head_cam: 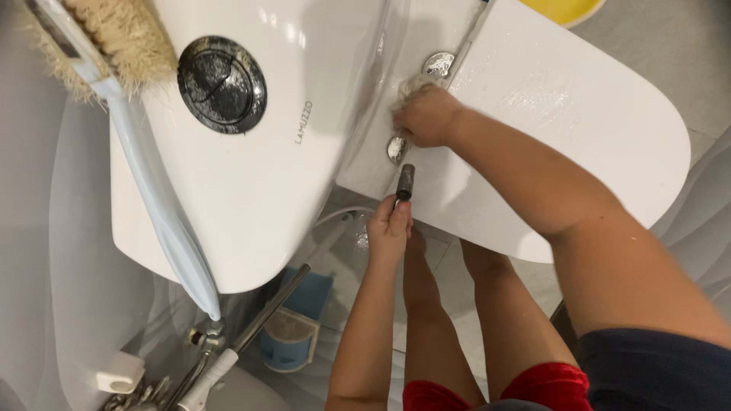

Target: The person uses a handheld bidet sprayer and a cloth to clean a white toilet. They spray water and wipe the toilet seat, the underside of the lid, the rim, and the tank. The person also rinses the floor around the base of the toilet and washes their feet with the sprayer.

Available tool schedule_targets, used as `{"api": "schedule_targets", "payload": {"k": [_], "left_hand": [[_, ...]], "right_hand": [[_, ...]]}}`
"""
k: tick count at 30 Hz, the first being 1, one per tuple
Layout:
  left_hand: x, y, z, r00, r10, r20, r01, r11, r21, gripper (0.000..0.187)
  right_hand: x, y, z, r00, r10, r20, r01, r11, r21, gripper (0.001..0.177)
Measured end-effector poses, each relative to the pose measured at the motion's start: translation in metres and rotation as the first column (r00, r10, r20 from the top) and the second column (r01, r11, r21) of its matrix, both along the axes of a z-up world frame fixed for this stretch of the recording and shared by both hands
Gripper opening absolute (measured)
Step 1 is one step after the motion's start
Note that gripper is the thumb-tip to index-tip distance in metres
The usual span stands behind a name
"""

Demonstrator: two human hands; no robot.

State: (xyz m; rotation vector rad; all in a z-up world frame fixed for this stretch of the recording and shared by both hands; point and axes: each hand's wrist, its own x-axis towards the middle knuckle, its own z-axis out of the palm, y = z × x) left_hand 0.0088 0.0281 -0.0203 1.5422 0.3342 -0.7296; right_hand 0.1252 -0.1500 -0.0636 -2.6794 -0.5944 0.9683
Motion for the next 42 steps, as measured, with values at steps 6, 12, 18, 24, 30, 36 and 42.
{"api": "schedule_targets", "payload": {"k": [6,12,18,24,30,36,42], "left_hand": [[-0.012,0.006,-0.02,0.998,0.061,-0.012,-0.062,0.994,-0.089,0.03],[-0.035,0.016,-0.03,0.996,0.074,-0.056,-0.077,0.995,-0.061,0.032],[-0.037,0.014,-0.019,0.999,0.047,-0.016,-0.049,0.993,-0.104,0.035],[-0.042,0.021,-0.016,0.998,0.061,0.01,-0.059,0.99,-0.128,0.034],[-0.054,0.029,-0.024,0.999,0.045,-0.028,-0.049,0.991,-0.128,0.032],[-0.049,0.032,-0.012,0.998,0.052,-0.025,-0.055,0.988,-0.142,0.035],[-0.047,0.027,-0.025,0.995,0.097,-0.005,-0.097,0.98,-0.173,0.034]], "right_hand": [[0.014,-0.007,-0.018,0.922,-0.331,0.199,0.355,0.929,-0.1,0.061],[0.058,-0.006,-0.052,0.8,-0.571,0.184,0.599,0.774,-0.206,0.061],[0.035,0.002,-0.051,0.931,-0.348,0.113,0.366,0.885,-0.288,0.059],[0.06,-0.024,-0.037,0.777,-0.573,0.261,0.629,0.729,-0.271,0.064],[0.061,-0.025,-0.014,0.961,-0.268,-0.07,0.207,0.862,-0.464,0.044],[0.06,-0.043,-0.021,0.858,-0.496,0.134,0.509,0.786,-0.352,0.045],[0.052,0.007,0.005,0.993,-0.119,0.023,0.109,0.801,-0.589,0.046]]}}
